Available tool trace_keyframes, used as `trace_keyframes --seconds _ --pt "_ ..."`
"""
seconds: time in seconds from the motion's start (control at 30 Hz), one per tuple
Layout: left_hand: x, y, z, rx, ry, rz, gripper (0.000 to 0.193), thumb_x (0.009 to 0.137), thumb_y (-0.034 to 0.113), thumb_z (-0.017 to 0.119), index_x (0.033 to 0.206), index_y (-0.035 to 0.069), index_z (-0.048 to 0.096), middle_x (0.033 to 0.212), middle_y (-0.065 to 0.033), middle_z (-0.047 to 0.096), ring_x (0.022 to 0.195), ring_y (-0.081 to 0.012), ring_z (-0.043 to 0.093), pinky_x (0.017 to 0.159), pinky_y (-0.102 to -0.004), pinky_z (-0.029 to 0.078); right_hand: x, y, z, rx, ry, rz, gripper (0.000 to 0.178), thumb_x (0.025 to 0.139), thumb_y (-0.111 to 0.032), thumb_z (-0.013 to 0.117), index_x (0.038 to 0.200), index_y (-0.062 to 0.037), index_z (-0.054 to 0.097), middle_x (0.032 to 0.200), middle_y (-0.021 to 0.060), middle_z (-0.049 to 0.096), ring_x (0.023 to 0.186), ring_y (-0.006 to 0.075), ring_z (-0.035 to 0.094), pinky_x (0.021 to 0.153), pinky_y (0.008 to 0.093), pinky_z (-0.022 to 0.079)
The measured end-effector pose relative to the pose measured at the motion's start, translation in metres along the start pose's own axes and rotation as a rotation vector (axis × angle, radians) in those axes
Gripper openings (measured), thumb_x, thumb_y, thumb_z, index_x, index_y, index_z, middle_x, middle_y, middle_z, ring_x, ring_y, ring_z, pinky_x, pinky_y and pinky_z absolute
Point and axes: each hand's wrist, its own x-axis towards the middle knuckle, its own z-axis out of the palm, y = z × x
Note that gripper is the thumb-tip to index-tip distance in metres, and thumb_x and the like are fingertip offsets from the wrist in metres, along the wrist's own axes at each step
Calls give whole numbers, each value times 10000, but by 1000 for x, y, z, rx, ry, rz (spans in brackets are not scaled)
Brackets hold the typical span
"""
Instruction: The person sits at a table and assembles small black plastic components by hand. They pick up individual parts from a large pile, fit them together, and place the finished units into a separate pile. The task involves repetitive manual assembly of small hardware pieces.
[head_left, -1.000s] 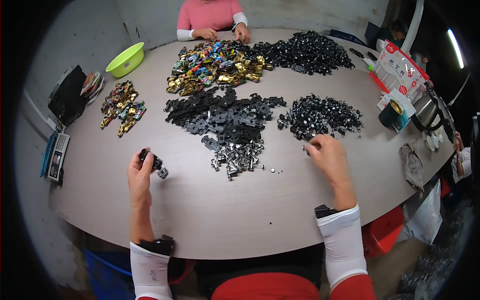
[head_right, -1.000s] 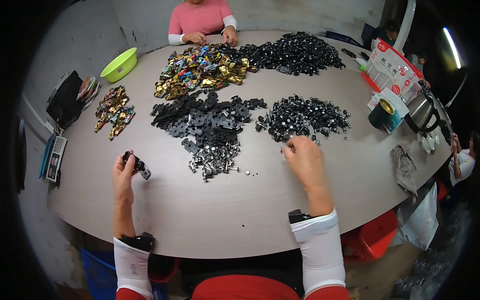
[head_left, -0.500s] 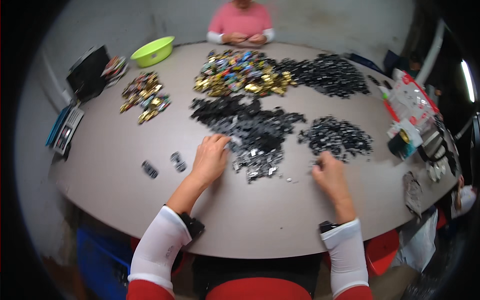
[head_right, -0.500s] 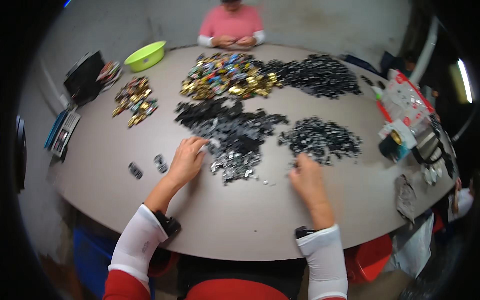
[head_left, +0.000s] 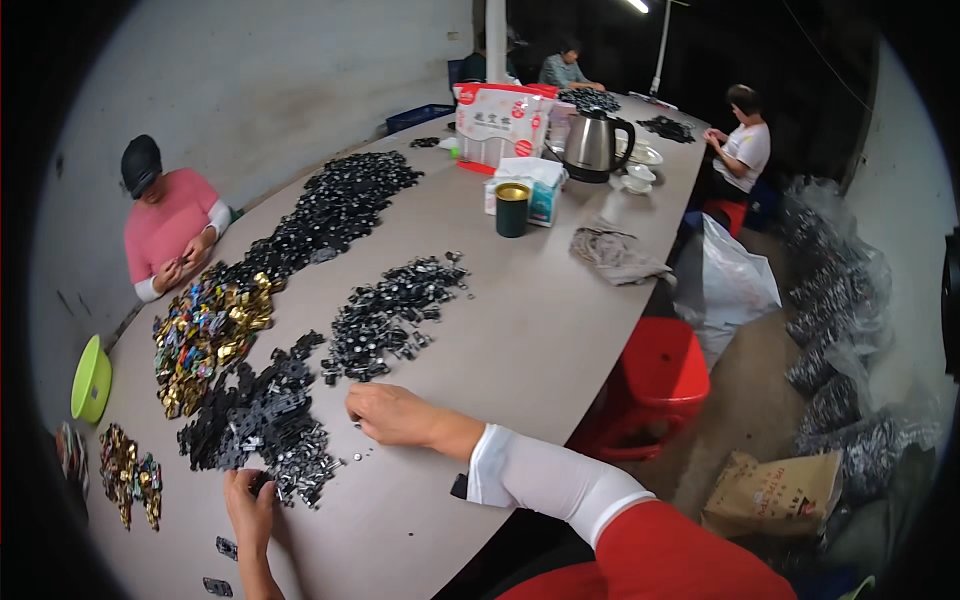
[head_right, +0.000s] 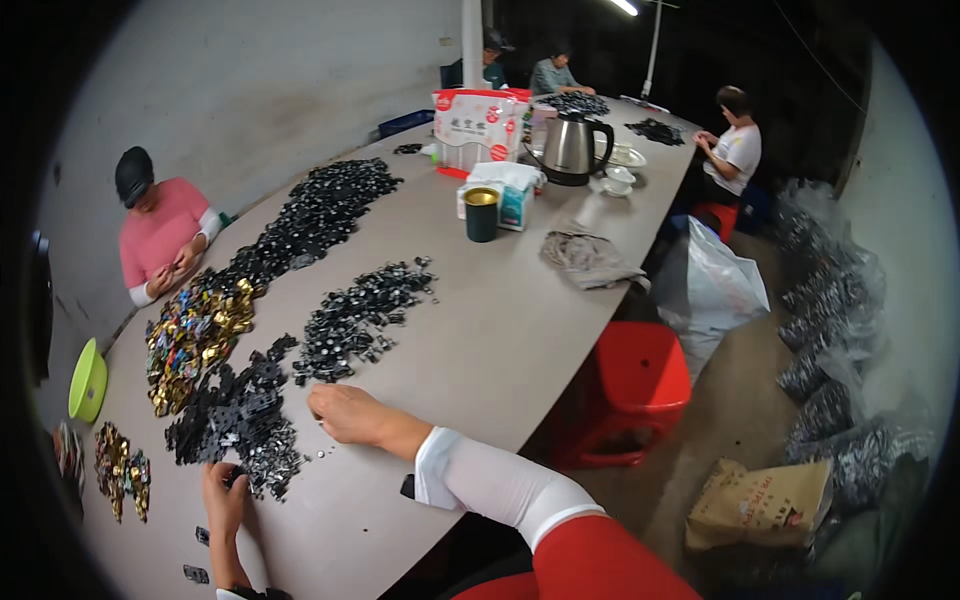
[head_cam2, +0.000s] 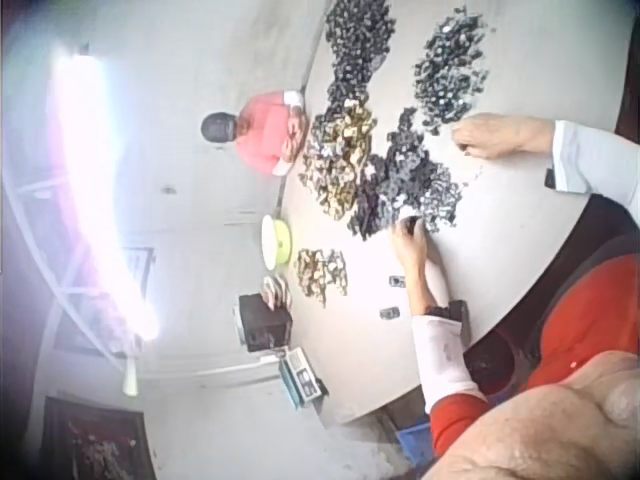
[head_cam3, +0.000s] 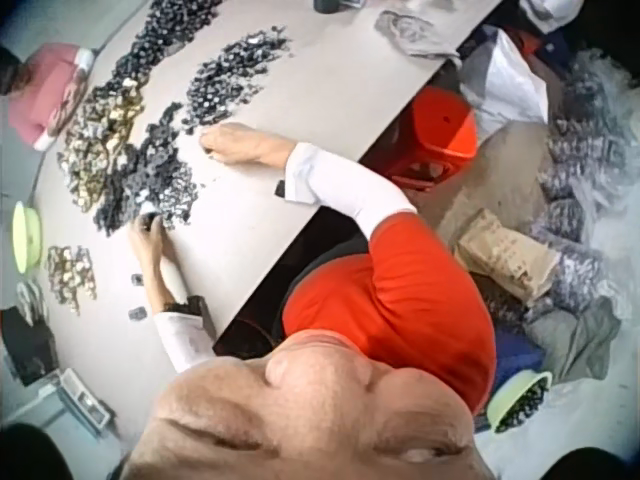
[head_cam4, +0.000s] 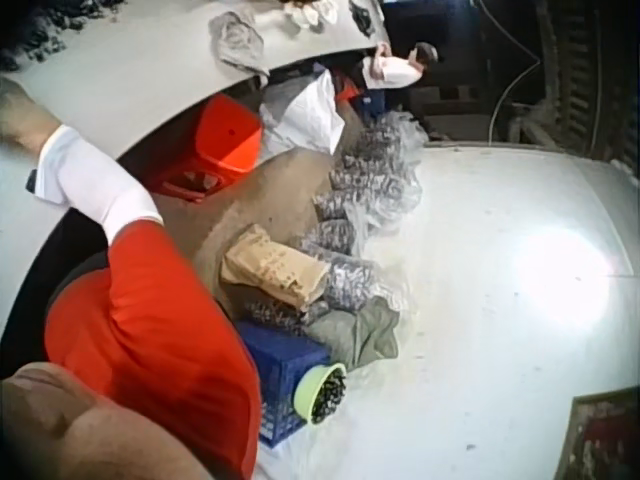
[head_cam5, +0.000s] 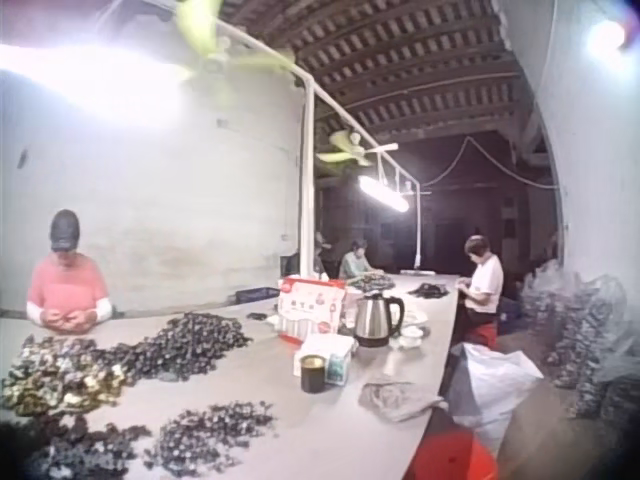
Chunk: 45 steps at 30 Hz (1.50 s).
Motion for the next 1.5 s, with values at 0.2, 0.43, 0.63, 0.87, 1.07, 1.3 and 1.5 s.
trace_keyframes --seconds 0.2,0.43,0.63,0.87,1.07,1.3,1.5 --pt "3 -12 8 -99 40 -62 228 680 -4 722 832 8 552 844 -99 547 792 -262 540 739 -362 443 -4 3 5 -160 151 24 138 770 -57 656 875 -29 571 926 134 583 947 319 573 836 423 480" --pt "-2 -21 1 -625 -101 -374 140 842 8 639 887 84 530 761 28 533 649 -53 488 588 -217 416 -7 12 6 -312 199 96 197 744 -132 716 865 -46 586 930 121 587 953 309 581 845 422 486" --pt "-12 37 -30 -972 -38 -537 129 917 150 587 1028 86 590 880 9 569 782 -100 558 627 -282 486 13 -4 8 -74 141 112 164 764 -145 698 864 -34 629 881 146 638 865 324 631 769 426 513" --pt "-7 78 -7 -1166 -136 -545 194 957 181 566 1102 51 568 851 -30 574 706 -114 548 581 -260 460 37 -74 -6 268 25 49 173 819 -115 710 939 3 670 785 92 659 669 136 616 622 290 506" --pt "-22 77 -6 -1322 -168 -588 142 987 192 534 1082 89 558 903 -21 612 717 -100 551 609 -245 456 35 -92 30 349 24 102 160 826 -103 723 924 12 667 816 75 699 690 131 665 644 268 529" --pt "-22 82 10 -1404 -87 -610 159 961 161 542 1084 61 554 888 -21 597 750 -114 565 636 -263 483 28 -87 36 395 120 132 150 821 -82 731 925 6 669 813 68 699 710 113 665 649 256 532" --pt "-23 95 5 -1378 13 -576 154 954 137 541 1062 30 563 843 -35 592 719 -116 570 639 -264 483 26 -88 39 467 79 104 156 829 -98 709 943 -10 648 783 94 669 702 152 656 645 299 529"
